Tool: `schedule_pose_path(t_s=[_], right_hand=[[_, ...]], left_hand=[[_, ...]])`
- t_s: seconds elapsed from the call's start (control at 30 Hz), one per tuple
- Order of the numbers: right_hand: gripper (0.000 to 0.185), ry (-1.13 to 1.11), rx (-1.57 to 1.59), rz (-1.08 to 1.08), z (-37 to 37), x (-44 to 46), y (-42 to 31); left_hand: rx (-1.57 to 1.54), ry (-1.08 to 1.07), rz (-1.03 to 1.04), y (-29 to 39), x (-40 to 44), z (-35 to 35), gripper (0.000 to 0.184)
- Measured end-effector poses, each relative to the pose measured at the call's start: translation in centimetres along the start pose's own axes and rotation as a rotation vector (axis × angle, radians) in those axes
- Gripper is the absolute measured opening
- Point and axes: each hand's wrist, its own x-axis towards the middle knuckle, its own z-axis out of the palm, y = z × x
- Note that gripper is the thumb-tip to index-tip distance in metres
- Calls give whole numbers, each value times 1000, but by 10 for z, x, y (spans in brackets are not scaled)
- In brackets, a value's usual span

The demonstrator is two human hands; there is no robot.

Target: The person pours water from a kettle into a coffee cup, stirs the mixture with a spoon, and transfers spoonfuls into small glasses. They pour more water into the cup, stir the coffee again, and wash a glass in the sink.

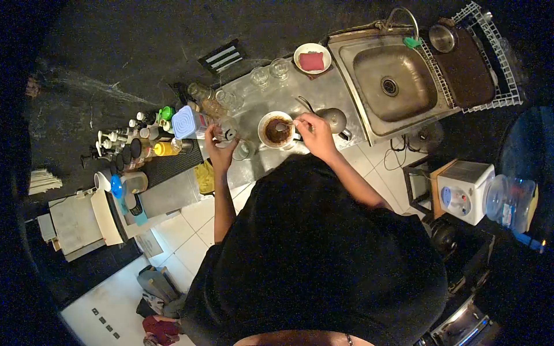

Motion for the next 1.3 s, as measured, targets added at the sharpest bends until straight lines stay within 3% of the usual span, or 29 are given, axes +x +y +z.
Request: schedule_pose_path(t_s=[0.1, 0.2, 0.33, 0.63, 0.7, 0.9, 0.97, 1.1, 1.17, 1.3], right_hand=[[17, -117, -254, -178, 2, 5, -3], [16, -133, -396, -373, 8, 12, 0], [15, -150, -462, -405, 17, 15, 1], [17, -207, -438, -285, 16, 19, 11], [17, -248, -411, -235, 15, 19, 11], [20, -150, -398, -244, 18, 20, 12], [20, -135, -162, -29, 20, 21, 18], [19, -61, -243, -40, 20, 21, 26], [16, -76, -97, 47, 21, 21, 28], [18, -35, -50, -42, 26, 22, 27]], left_hand=[[99, -7, -128, -17, 9, 2, 75], [231, 34, -115, -41, 20, 9, 78], [304, -24, -162, -61, 32, 15, 76], [433, -65, -273, -83, 33, 34, 75], [497, -91, -211, -83, 31, 36, 79], [465, -107, -234, -100, 26, 45, 84], [465, -104, -247, -103, 24, 46, 84], [413, -98, -219, -113, 20, 49, 83], [395, -96, -257, -111, 20, 50, 83], [416, -105, -257, -105, 20, 47, 86]])
